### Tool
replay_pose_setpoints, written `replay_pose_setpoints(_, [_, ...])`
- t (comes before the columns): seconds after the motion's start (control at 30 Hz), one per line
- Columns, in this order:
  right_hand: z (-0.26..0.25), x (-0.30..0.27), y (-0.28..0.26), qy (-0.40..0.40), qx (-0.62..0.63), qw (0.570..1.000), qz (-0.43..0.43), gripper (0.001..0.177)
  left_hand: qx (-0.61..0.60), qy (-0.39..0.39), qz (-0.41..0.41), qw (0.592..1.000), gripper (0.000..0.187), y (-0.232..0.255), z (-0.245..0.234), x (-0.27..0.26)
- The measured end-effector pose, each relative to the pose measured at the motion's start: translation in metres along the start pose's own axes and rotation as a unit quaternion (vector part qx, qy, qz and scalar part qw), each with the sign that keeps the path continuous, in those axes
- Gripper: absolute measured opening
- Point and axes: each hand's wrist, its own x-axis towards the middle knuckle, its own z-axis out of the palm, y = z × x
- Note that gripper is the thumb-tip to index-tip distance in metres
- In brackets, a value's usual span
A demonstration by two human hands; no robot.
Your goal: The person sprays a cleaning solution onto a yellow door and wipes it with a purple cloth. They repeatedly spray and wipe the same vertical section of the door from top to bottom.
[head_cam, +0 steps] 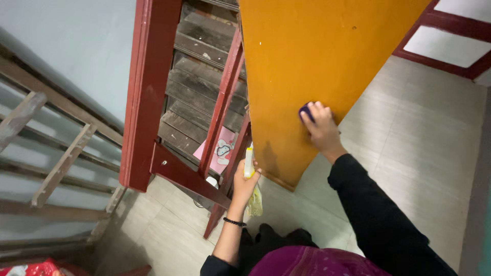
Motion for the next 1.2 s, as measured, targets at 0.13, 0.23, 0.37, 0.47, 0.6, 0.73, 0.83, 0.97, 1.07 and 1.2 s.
replay_pose_setpoints(0.13, [0.025,-0.028,-0.006,-0.099,0.005,0.993,-0.062,0.048,0.004,0.017,0.010,1.000,0.029,-0.003,0.006,-0.008])
replay_pose_setpoints(0.23, [0.019,-0.057,-0.004,-0.175,-0.009,0.982,-0.065,0.053,0.023,0.037,0.034,0.998,0.029,-0.006,0.013,-0.015])
replay_pose_setpoints(0.37, [-0.008,-0.077,0.012,-0.174,-0.011,0.982,-0.069,0.052,0.010,0.052,-0.005,0.999,0.030,-0.010,0.029,-0.026])
replay_pose_setpoints(0.47, [-0.031,-0.070,0.022,-0.138,0.021,0.989,-0.046,0.051,0.021,0.073,-0.023,0.997,0.033,-0.008,0.042,-0.035])
replay_pose_setpoints(0.6, [-0.068,-0.036,0.042,-0.032,0.044,0.998,-0.032,0.046,-0.015,0.084,-0.040,0.996,0.035,-0.004,0.061,-0.046])
replay_pose_setpoints(0.73, [-0.095,0.003,0.054,0.029,-0.019,0.999,0.002,0.044,0.010,0.091,-0.034,0.995,0.031,-0.002,0.077,-0.058])
replay_pose_setpoints(0.83, [-0.094,0.015,0.054,0.044,0.004,0.999,-0.002,0.046,-0.003,0.098,-0.015,0.995,0.030,-0.002,0.086,-0.069])
replay_pose_setpoints(0.97, [-0.064,-0.002,0.046,0.035,-0.004,0.999,-0.019,0.048,-0.005,0.126,-0.051,0.991,0.031,-0.010,0.097,-0.085])
replay_pose_setpoints(1.07, [-0.040,-0.035,0.038,-0.009,0.022,0.999,-0.030,0.049,0.009,0.136,-0.042,0.990,0.035,-0.019,0.100,-0.095])
replay_pose_setpoints(1.2, [-0.024,-0.082,0.033,-0.070,0.039,0.995,-0.052,0.046,0.000,0.151,-0.061,0.987,0.039,-0.024,0.105,-0.098])
